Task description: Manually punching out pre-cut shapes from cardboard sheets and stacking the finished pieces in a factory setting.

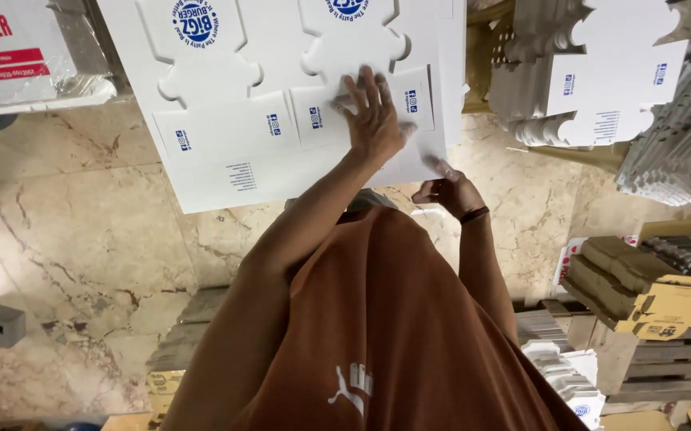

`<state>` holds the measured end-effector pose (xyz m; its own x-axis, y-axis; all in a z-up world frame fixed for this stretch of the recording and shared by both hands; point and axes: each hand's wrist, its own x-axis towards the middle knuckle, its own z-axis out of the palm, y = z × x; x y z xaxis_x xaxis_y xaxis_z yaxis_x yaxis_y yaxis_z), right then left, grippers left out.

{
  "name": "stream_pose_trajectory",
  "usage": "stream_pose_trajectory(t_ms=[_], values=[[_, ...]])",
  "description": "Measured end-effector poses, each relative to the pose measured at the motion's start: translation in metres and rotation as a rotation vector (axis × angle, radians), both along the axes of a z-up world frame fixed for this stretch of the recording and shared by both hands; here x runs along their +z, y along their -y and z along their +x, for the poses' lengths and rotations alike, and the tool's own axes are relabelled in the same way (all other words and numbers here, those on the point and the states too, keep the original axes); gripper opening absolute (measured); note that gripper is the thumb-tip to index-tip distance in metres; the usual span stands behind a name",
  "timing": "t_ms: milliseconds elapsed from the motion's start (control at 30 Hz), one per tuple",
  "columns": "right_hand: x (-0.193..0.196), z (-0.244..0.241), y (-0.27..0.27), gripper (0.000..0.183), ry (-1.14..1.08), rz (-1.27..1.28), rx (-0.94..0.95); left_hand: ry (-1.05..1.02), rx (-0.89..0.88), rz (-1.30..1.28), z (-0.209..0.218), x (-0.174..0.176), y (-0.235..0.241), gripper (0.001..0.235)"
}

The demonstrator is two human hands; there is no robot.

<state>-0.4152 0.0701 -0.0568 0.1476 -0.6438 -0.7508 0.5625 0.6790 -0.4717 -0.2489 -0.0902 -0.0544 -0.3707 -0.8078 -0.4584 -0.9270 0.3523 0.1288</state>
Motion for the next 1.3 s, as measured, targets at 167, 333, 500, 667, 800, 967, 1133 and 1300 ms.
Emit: stream_pose_trajectory(t_ms=[167,333,500,667,800,967,1133,1300], values=[[0.047,0.004,0.052,0.058,-0.359,0.150,0.436,-0.043,0.309,0.350,-0.029,0.037,0.009,0.144],[0.056,0.012,0.051,0.053,-0.758,-0.024,0.667,-0.134,0.390,0.385,-0.034,0.017,0.006,0.130],[0.055,0.007,0.050,0.046,-0.533,0.079,0.447,-0.214,0.408,0.444,-0.021,0.027,0.017,0.142],[0.045,0.006,0.053,0.071,-0.262,0.240,0.054,-0.169,0.264,0.315,0.006,0.022,-0.004,0.107],[0.053,0.025,0.061,0.069,-0.316,0.307,0.112,-0.037,0.263,0.361,-0.007,0.033,-0.017,0.139],[0.034,0.026,0.050,0.057,-0.470,0.134,0.097,0.045,0.294,0.427,-0.019,0.041,-0.016,0.127],[0.018,0.022,0.026,0.069,-0.899,-0.245,0.337,-0.035,0.276,0.271,-0.018,0.024,-0.023,0.126],[0.063,0.031,0.048,0.051,-0.504,-0.059,0.107,0.036,0.105,0.283,0.009,0.046,-0.016,0.126]])
